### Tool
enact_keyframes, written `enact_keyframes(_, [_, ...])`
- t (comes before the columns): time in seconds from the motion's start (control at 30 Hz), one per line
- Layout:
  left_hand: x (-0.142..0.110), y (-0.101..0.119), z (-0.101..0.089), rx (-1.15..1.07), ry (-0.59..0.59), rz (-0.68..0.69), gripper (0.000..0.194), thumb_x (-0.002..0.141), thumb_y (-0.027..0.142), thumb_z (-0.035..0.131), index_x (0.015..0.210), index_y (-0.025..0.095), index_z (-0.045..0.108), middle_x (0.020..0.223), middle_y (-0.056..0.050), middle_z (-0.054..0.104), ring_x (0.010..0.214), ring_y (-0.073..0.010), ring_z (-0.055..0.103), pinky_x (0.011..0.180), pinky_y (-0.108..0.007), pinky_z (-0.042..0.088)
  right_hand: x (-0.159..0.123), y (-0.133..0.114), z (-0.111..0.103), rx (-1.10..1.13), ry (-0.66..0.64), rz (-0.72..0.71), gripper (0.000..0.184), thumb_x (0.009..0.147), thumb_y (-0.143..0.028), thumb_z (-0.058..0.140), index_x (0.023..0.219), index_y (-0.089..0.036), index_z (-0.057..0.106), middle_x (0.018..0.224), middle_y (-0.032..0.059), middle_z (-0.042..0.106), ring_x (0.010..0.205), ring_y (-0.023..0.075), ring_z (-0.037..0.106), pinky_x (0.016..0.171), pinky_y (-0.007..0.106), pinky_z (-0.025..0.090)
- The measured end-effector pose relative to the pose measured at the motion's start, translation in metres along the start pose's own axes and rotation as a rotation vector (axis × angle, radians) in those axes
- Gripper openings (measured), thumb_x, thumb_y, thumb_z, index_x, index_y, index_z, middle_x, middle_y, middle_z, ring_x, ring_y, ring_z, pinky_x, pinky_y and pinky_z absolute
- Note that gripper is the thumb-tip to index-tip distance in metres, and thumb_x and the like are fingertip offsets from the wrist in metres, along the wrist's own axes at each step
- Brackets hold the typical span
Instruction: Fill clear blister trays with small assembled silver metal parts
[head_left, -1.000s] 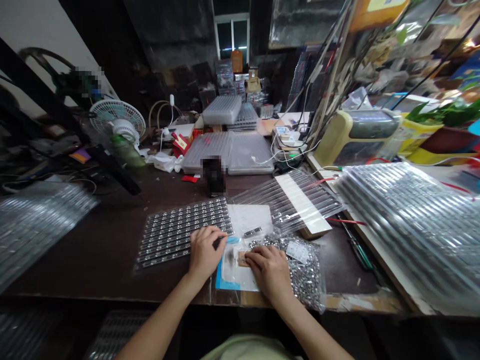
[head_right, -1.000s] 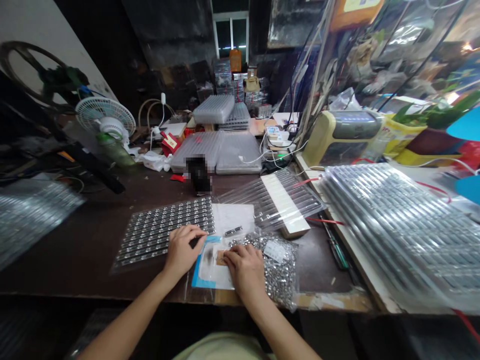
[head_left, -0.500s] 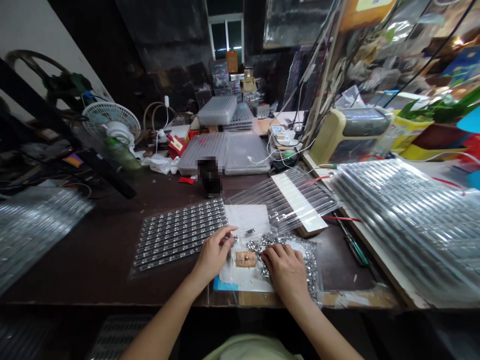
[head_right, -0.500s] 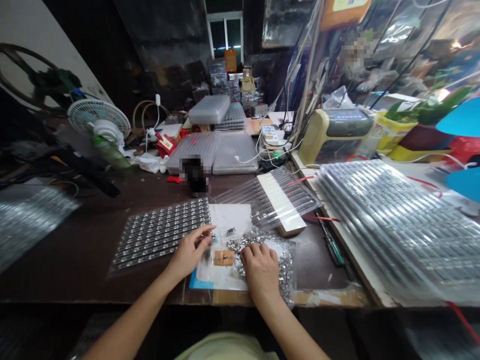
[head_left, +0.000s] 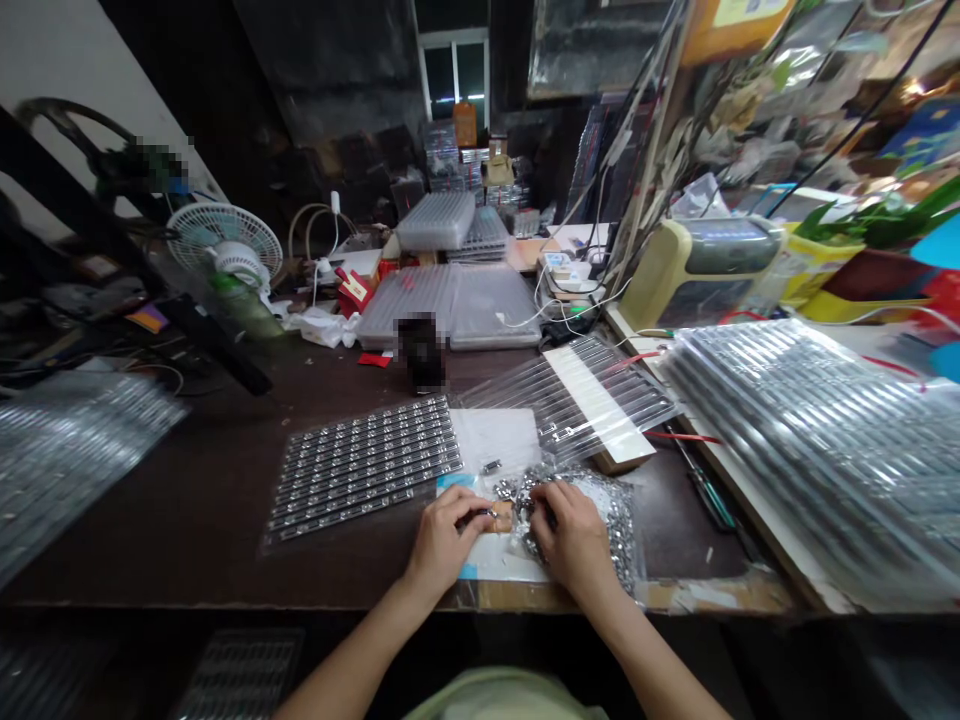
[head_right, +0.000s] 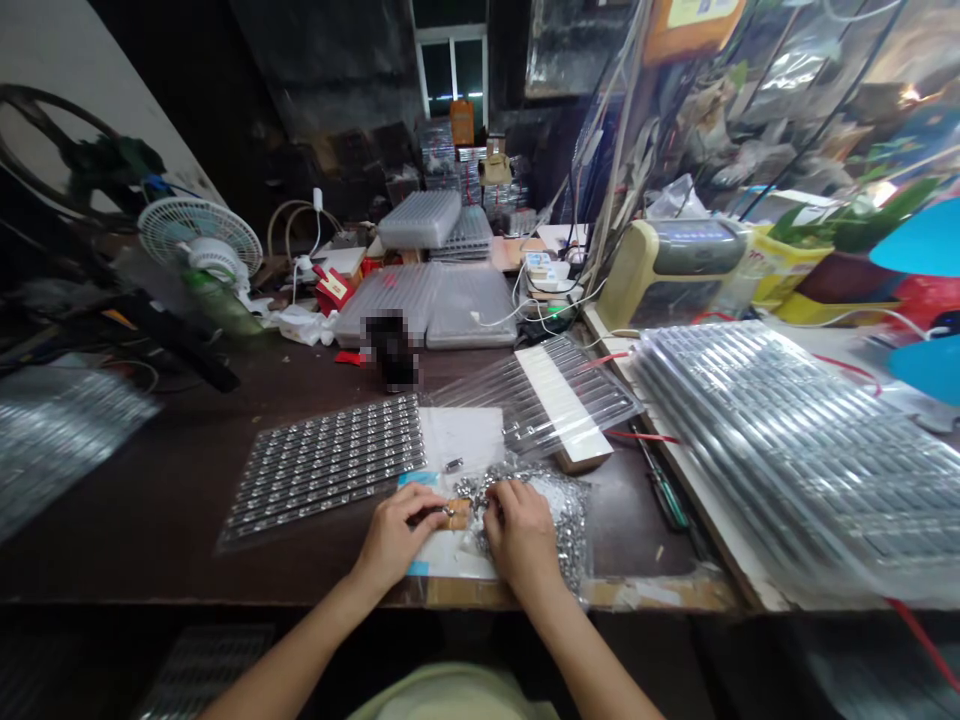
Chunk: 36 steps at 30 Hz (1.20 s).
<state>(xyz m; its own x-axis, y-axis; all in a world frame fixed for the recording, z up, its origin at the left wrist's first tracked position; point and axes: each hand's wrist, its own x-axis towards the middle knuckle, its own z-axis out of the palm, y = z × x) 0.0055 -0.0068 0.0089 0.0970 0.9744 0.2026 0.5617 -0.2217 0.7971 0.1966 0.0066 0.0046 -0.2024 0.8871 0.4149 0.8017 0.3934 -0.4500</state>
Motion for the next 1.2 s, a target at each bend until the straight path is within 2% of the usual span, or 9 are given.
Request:
enact_keyframes(0.2, [-0.001,0.003,0.004,0.078,0.011,0.035,0.014,0.078,0.018,0.066,0.089,0.023,0.073,0.082,-0.004,0.065,0.078,-0.0171,0.062,0.072,-0.028,0.051,0.0,0.004,0.001,0.15,0.011,-0.015,0.016,0.089,-0.02,0.044,0.085,-0.021,0.059,0.08,0.0038,0.064,0.077,0.0172,0.059,0.07,0.028,0.047])
enact_keyframes(0.37, [-0.001,0.004,0.005,0.127,0.013,0.05,0.013,0.079,0.02,0.065,0.089,0.023,0.073,0.082,-0.004,0.065,0.078,-0.0178,0.062,0.071,-0.03,0.051,-0.001,0.004,0.002,0.181,-0.001,-0.029,0.026,0.09,-0.016,0.039,0.103,-0.021,0.062,0.092,0.0057,0.067,0.086,0.0174,0.062,0.075,0.028,0.048])
enact_keyframes(0.53, [0.001,0.003,0.005,0.091,-0.011,0.015,0.011,0.08,0.019,0.063,0.086,0.023,0.073,0.083,-0.004,0.066,0.08,-0.0187,0.062,0.072,-0.031,0.05,0.0,-0.008,-0.001,0.097,-0.045,0.034,0.018,0.09,-0.022,0.047,0.088,-0.021,0.065,0.08,0.0023,0.068,0.075,0.0152,0.061,0.069,0.026,0.043])
enact_keyframes(0.6, [0.001,0.0,0.004,0.012,0.043,-0.003,0.011,0.081,0.019,0.061,0.085,0.021,0.072,0.083,-0.004,0.066,0.08,-0.018,0.062,0.072,-0.03,0.05,0.002,-0.016,0.0,0.047,-0.072,0.02,0.013,0.088,-0.027,0.055,0.083,-0.023,0.066,0.078,0.0008,0.068,0.075,0.015,0.059,0.068,0.027,0.039])
enact_keyframes(0.7, [0.002,-0.005,0.002,-0.082,0.155,-0.03,0.013,0.083,0.02,0.058,0.086,0.018,0.071,0.085,-0.005,0.066,0.081,-0.0174,0.062,0.072,-0.028,0.05,0.004,-0.028,0.005,0.02,-0.09,-0.022,0.009,0.084,-0.03,0.062,0.08,-0.028,0.07,0.086,-0.0005,0.068,0.082,0.016,0.056,0.071,0.029,0.035])
enact_keyframes(0.8, [0.002,-0.008,0.0,-0.102,0.18,-0.024,0.015,0.084,0.024,0.057,0.086,0.018,0.07,0.085,-0.006,0.066,0.082,-0.0177,0.062,0.07,-0.027,0.05,0.005,-0.033,0.012,0.005,-0.085,-0.021,0.009,0.083,-0.031,0.063,0.08,-0.031,0.072,0.088,-0.0003,0.067,0.082,0.0166,0.052,0.072,0.031,0.032])
enact_keyframes(0.9, [0.002,-0.008,0.0,-0.108,0.172,-0.022,0.016,0.084,0.025,0.057,0.087,0.018,0.071,0.086,-0.006,0.066,0.082,-0.0176,0.062,0.067,-0.026,0.05,0.005,-0.034,0.015,0.007,-0.1,-0.034,0.01,0.084,-0.031,0.062,0.084,-0.033,0.072,0.087,-0.0002,0.066,0.083,0.0168,0.051,0.072,0.031,0.031])
enact_keyframes(1.03, [0.002,-0.008,0.001,-0.12,0.168,-0.039,0.015,0.084,0.025,0.058,0.087,0.018,0.071,0.086,-0.006,0.066,0.08,-0.0171,0.062,0.065,-0.025,0.049,0.004,-0.029,0.008,-0.046,-0.08,-0.044,0.009,0.084,-0.031,0.062,0.089,-0.032,0.07,0.088,0.0001,0.065,0.084,0.0174,0.049,0.073,0.031,0.03])
enact_keyframes(1.2, [0.003,-0.008,0.001,-0.131,0.139,-0.073,0.015,0.083,0.025,0.058,0.087,0.018,0.071,0.085,-0.006,0.066,0.076,-0.0162,0.062,0.061,-0.024,0.048,0.003,-0.018,-0.005,-0.242,-0.08,-0.01,0.011,0.083,-0.034,0.062,0.076,-0.026,0.066,0.079,0.0021,0.061,0.079,0.0186,0.047,0.071,0.033,0.028])
